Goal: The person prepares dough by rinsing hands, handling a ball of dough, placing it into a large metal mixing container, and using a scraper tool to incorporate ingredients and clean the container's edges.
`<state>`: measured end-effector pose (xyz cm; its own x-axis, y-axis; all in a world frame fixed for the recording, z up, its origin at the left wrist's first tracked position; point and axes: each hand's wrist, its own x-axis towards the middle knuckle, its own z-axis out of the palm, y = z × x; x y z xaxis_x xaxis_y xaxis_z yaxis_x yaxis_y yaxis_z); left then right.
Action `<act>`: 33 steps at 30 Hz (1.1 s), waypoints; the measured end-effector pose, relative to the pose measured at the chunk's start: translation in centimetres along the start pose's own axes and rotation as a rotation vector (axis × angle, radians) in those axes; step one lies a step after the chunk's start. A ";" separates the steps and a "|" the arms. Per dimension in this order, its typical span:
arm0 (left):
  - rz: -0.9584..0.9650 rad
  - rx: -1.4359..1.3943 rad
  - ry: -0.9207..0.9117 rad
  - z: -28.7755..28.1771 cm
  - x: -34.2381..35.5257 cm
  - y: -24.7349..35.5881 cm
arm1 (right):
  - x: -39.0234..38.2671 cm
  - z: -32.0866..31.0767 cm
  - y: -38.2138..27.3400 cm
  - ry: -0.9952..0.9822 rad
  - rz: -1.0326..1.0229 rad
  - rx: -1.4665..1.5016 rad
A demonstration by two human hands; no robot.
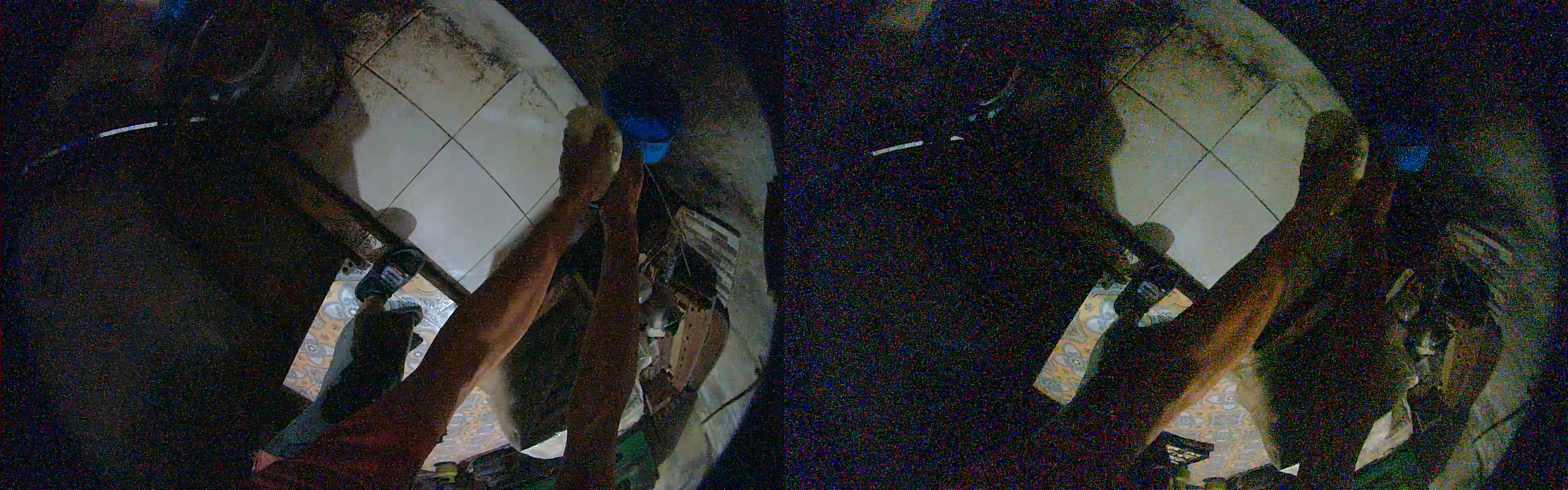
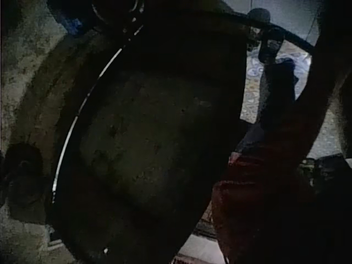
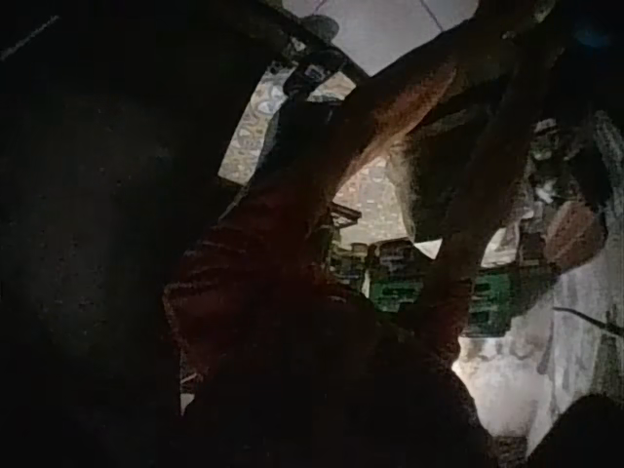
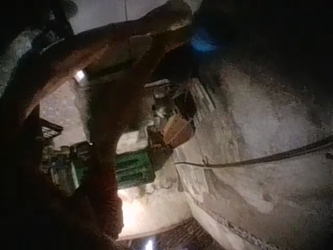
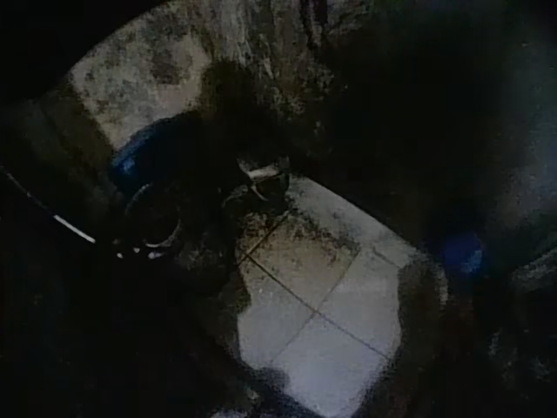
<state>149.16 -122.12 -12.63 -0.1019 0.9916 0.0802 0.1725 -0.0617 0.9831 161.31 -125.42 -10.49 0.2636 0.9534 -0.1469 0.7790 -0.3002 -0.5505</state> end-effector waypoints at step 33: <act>0.222 -0.392 -0.215 -4.8 5.2 -11.1 | -0.8 -2.5 -6.4 0.415 0.059 -0.699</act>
<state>142.02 -116.82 -22.38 0.1066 0.9482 0.2992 -0.2186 -0.2712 0.9374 157.53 -124.36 -4.85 0.3974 0.8877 0.2326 0.8963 -0.4298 0.1091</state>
